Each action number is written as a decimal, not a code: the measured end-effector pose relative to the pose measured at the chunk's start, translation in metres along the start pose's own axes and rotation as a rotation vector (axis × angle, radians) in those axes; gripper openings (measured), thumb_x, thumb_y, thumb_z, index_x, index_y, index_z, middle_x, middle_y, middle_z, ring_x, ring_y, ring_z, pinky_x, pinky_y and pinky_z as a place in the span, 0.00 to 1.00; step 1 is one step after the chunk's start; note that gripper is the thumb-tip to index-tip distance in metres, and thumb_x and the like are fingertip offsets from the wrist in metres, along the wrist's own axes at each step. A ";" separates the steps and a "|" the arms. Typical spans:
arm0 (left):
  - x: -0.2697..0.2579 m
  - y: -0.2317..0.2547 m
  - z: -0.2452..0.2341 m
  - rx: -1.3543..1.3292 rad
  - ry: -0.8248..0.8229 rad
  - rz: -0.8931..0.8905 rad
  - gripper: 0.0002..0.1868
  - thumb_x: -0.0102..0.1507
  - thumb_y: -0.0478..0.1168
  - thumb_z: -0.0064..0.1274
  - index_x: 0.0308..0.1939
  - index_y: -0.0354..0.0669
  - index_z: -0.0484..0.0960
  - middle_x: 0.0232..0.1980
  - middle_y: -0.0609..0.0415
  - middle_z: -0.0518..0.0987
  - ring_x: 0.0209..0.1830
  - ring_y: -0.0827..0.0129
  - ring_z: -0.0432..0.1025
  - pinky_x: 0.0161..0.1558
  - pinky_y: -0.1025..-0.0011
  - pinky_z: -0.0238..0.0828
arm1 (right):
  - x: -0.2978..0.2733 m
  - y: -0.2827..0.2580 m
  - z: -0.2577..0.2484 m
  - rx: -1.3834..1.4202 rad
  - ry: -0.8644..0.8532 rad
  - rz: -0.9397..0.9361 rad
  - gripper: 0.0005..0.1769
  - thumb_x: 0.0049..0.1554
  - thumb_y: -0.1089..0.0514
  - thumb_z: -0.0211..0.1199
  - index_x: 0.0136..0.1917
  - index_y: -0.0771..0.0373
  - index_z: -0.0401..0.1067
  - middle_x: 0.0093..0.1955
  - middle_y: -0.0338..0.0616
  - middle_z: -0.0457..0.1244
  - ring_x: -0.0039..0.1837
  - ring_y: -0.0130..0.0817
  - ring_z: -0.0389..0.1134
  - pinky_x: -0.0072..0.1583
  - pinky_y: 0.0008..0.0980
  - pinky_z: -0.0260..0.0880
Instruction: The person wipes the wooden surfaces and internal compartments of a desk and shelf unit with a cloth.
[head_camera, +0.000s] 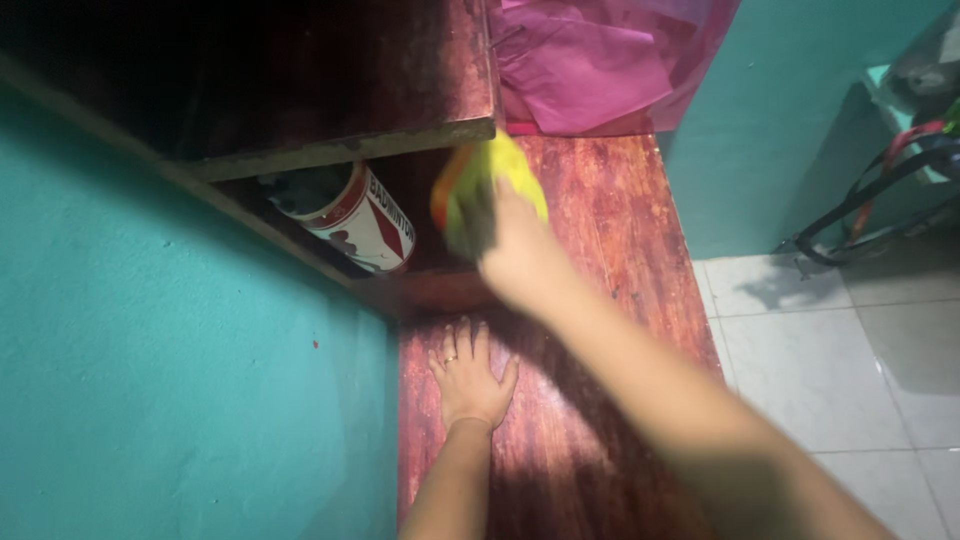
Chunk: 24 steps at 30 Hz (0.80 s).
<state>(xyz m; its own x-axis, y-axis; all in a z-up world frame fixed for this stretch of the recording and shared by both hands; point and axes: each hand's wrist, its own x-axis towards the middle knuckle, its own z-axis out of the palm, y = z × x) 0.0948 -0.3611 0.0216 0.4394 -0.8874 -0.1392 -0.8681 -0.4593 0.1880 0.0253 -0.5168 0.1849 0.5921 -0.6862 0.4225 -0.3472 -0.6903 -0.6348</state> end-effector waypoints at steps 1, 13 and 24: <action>0.002 0.001 -0.003 -0.002 0.011 0.001 0.44 0.60 0.65 0.46 0.75 0.48 0.59 0.80 0.50 0.51 0.81 0.52 0.41 0.72 0.37 0.35 | -0.018 -0.010 0.000 -0.099 0.007 -0.075 0.19 0.58 0.62 0.55 0.61 0.69 0.71 0.58 0.67 0.62 0.58 0.64 0.64 0.61 0.54 0.65; 0.001 -0.004 -0.003 -0.045 -0.023 -0.006 0.42 0.61 0.63 0.47 0.75 0.49 0.60 0.81 0.50 0.51 0.82 0.54 0.40 0.74 0.38 0.34 | 0.081 0.063 0.030 -0.292 0.168 -0.368 0.10 0.62 0.59 0.57 0.50 0.67 0.76 0.45 0.54 0.69 0.47 0.53 0.70 0.48 0.49 0.71; 0.000 -0.002 -0.009 -0.054 -0.033 0.001 0.43 0.61 0.64 0.46 0.75 0.48 0.58 0.81 0.50 0.50 0.82 0.54 0.39 0.73 0.36 0.34 | 0.008 0.027 0.024 -0.253 -0.023 -0.202 0.20 0.60 0.60 0.59 0.63 0.72 0.70 0.62 0.61 0.63 0.66 0.58 0.63 0.72 0.49 0.63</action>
